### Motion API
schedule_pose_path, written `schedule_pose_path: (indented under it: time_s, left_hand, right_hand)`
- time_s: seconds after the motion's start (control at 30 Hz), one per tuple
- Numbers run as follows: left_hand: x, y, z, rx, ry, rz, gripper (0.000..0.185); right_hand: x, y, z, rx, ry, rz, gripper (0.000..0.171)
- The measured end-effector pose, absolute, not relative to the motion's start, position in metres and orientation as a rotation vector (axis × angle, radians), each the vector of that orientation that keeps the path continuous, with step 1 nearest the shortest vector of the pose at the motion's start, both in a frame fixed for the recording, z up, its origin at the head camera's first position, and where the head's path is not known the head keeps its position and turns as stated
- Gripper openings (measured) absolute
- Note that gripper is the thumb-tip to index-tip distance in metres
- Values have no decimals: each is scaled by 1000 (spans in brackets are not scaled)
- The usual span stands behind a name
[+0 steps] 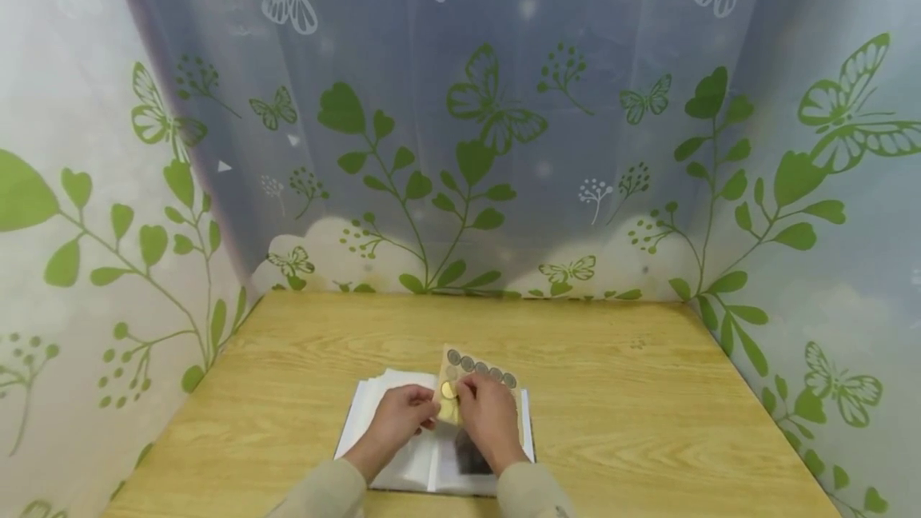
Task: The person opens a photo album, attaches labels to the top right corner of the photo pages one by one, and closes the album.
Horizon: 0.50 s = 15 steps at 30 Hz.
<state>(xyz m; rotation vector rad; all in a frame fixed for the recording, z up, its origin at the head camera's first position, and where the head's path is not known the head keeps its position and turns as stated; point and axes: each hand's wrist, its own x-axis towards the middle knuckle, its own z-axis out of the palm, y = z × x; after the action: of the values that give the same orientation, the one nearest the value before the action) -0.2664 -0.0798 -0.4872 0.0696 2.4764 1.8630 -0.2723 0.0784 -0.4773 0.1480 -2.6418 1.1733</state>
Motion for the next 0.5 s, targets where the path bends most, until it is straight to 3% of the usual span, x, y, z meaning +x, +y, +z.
schedule_pose_path:
  time_s: [0.5]
  left_hand:
    - [-279, -106, -485, -138, 2414, 1999, 21]
  right_hand:
    - [-274, 105, -480, -104, -2493, 1372, 15]
